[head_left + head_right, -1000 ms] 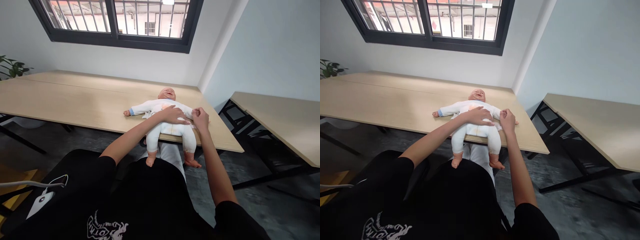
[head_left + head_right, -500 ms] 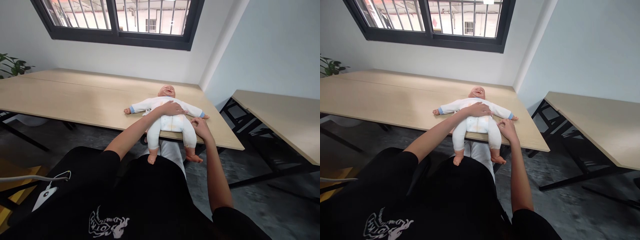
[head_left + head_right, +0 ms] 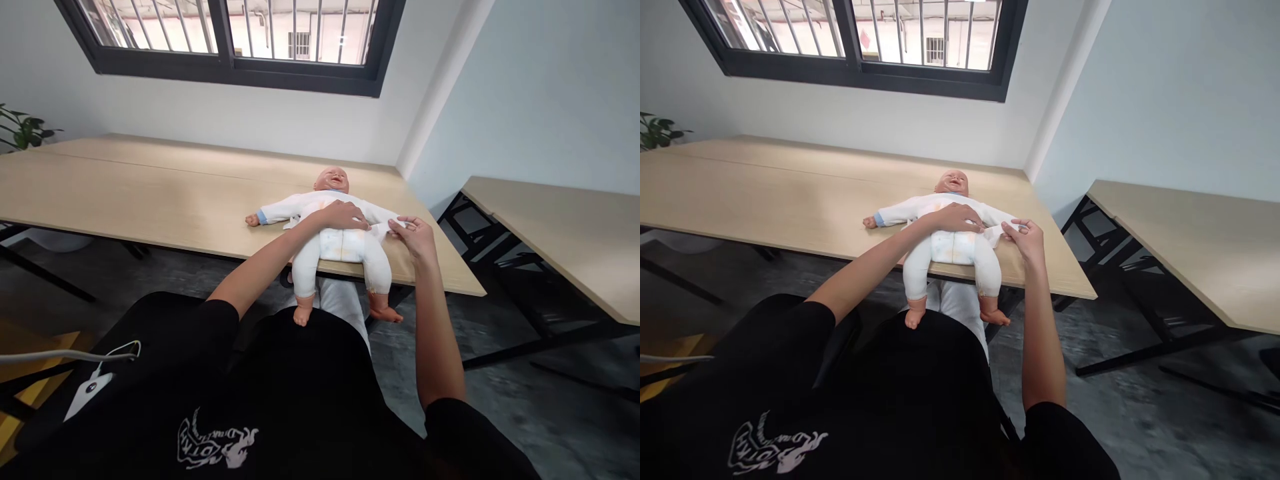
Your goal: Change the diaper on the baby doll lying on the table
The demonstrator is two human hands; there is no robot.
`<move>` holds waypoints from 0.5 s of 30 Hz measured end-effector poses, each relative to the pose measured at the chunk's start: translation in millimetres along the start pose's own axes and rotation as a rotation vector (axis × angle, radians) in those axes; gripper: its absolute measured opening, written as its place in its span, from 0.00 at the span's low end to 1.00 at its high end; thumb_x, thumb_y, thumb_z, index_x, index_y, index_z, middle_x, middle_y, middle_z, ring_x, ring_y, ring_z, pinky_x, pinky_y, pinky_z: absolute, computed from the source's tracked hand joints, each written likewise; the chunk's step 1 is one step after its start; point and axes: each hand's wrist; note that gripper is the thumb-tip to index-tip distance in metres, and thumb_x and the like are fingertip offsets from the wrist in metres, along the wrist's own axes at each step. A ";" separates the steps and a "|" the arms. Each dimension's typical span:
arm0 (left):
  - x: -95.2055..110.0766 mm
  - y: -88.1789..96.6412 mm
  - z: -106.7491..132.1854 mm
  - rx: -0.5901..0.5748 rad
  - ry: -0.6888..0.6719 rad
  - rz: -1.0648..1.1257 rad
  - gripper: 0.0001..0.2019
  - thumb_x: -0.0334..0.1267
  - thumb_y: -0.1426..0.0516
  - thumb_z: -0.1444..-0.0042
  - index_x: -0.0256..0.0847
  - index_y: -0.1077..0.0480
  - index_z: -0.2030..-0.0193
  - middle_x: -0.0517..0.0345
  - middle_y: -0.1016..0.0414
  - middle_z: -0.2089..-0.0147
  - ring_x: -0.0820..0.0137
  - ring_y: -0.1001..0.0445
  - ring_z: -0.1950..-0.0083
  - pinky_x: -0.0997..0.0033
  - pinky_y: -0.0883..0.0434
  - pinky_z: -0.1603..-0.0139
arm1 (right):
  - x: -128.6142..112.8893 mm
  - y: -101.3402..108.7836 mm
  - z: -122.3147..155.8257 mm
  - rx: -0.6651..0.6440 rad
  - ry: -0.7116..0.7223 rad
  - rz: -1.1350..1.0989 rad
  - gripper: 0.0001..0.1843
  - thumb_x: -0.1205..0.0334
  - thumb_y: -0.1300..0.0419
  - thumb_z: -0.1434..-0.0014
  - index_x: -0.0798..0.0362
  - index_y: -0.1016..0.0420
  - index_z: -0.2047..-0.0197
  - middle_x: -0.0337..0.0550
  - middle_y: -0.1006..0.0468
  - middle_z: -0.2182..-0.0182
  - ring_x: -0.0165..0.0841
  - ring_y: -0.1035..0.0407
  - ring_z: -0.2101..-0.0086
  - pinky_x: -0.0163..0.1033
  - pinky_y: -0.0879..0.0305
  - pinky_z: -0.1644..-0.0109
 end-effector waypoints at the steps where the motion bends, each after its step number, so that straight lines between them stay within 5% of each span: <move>1: 0.7 -0.2 0.1 0.005 0.004 -0.003 0.25 0.58 0.51 0.35 0.50 0.22 0.45 0.61 0.25 0.36 0.60 0.32 0.35 0.62 0.39 0.36 | -8.8 -4.5 -1.0 0.000 0.021 0.004 0.29 0.54 0.23 0.61 0.55 0.30 0.61 0.41 0.24 0.71 0.28 0.28 0.73 0.30 0.29 0.70; 10: -4.3 -5.4 -1.4 0.080 0.079 0.050 0.21 0.56 0.42 0.41 0.43 0.22 0.52 0.54 0.20 0.49 0.59 0.25 0.45 0.65 0.33 0.42 | -62.3 -71.2 10.3 -0.233 0.098 0.370 0.17 0.65 0.31 0.50 0.57 0.28 0.57 0.42 0.24 0.74 0.33 0.27 0.73 0.34 0.32 0.69; 15: -22.5 -12.4 -6.1 0.161 0.022 0.180 0.17 0.46 0.41 0.42 0.42 0.24 0.49 0.53 0.20 0.48 0.58 0.25 0.42 0.62 0.32 0.38 | -57.8 -89.7 18.3 -0.181 0.258 0.642 0.14 0.64 0.37 0.43 0.58 0.24 0.53 0.48 0.21 0.66 0.41 0.25 0.62 0.46 0.29 0.49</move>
Point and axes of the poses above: each hand's wrist, its own z-axis away from the middle knuckle, its own y-axis out of the back of the hand, x = y × z
